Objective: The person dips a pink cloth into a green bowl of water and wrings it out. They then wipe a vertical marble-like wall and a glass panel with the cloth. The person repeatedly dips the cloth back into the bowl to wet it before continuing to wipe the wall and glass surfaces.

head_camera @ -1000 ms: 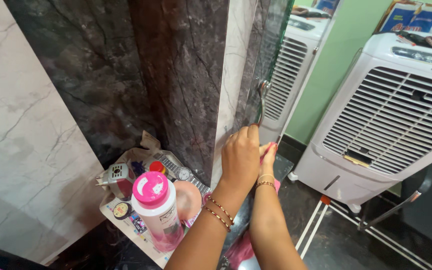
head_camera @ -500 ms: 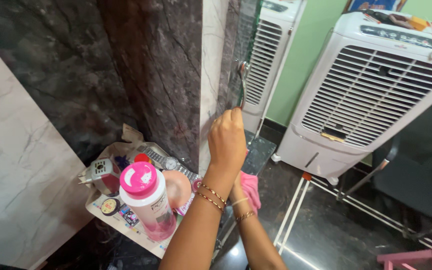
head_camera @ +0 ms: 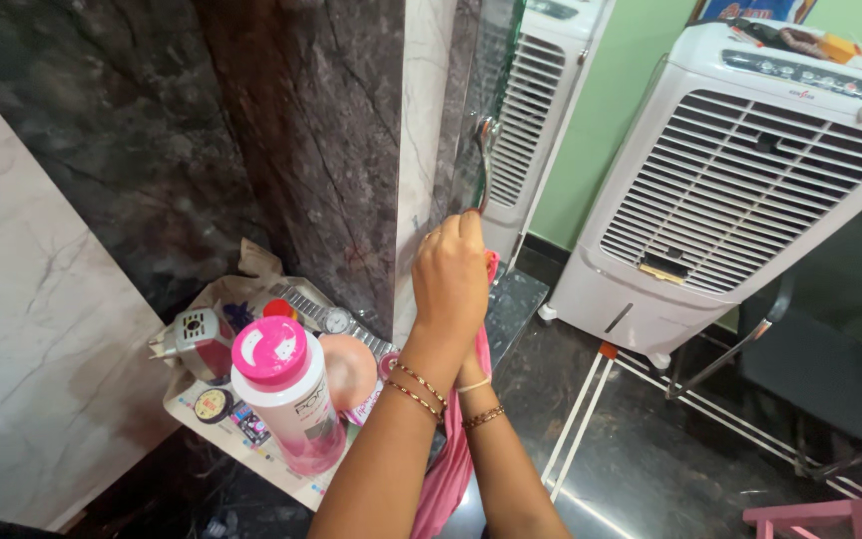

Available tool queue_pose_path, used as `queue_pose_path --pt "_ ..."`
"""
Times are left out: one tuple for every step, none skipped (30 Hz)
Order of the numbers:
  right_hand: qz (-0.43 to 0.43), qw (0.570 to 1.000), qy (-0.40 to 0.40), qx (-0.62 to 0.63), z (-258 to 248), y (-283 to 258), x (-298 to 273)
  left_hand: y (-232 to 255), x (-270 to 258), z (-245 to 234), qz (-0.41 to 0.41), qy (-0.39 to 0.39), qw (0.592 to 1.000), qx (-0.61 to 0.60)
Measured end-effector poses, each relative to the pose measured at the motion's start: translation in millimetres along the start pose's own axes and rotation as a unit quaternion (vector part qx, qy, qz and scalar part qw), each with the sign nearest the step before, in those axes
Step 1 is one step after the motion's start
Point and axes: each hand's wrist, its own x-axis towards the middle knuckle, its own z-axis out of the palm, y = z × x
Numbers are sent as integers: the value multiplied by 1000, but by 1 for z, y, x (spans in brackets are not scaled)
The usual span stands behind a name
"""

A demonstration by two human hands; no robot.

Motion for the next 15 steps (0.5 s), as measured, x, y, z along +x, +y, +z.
queue_pose_path --pt "-6 1000 2 -4 0 -5 5 0 0 0 0 0 1000 -1" --pt "-10 1000 8 -4 -1 -9 8 0 -2 0 0 -2 1000 -2" --pt "-10 1000 15 -7 -2 -11 11 0 -3 2 -2 -3 1000 6" --pt "-9 1000 17 -9 -2 -12 15 0 -2 3 -3 -2 1000 13" --pt "-6 1000 21 -11 -3 -12 16 1 -2 3 -3 0 1000 21" --pt "0 1000 24 -9 -3 -9 16 0 -1 3 -4 -1 1000 18" --pt "12 1000 26 -4 -5 -2 9 0 0 3 -4 -1 1000 16" --pt "22 999 29 2 -8 6 -1 0 -2 3 -5 -4 1000 13" --pt "39 999 27 10 -11 17 -16 0 -4 3 -4 -1 1000 15" --pt "57 998 24 22 -12 28 -33 0 -3 4 -1 5 1000 16" --pt "73 997 18 31 -12 39 -47 0 -3 4 2 11 1000 17" --pt "94 995 11 36 -12 48 -62 1 -2 4 2 13 1000 18" --pt "112 993 3 39 -12 56 -73 1 -2 4 3 14 1000 19" --pt "132 990 -2 41 -13 64 -89 1 -3 4 3 13 1000 20" --pt "146 988 -9 42 -12 71 -98 1 -3 5 2 13 1000 21"
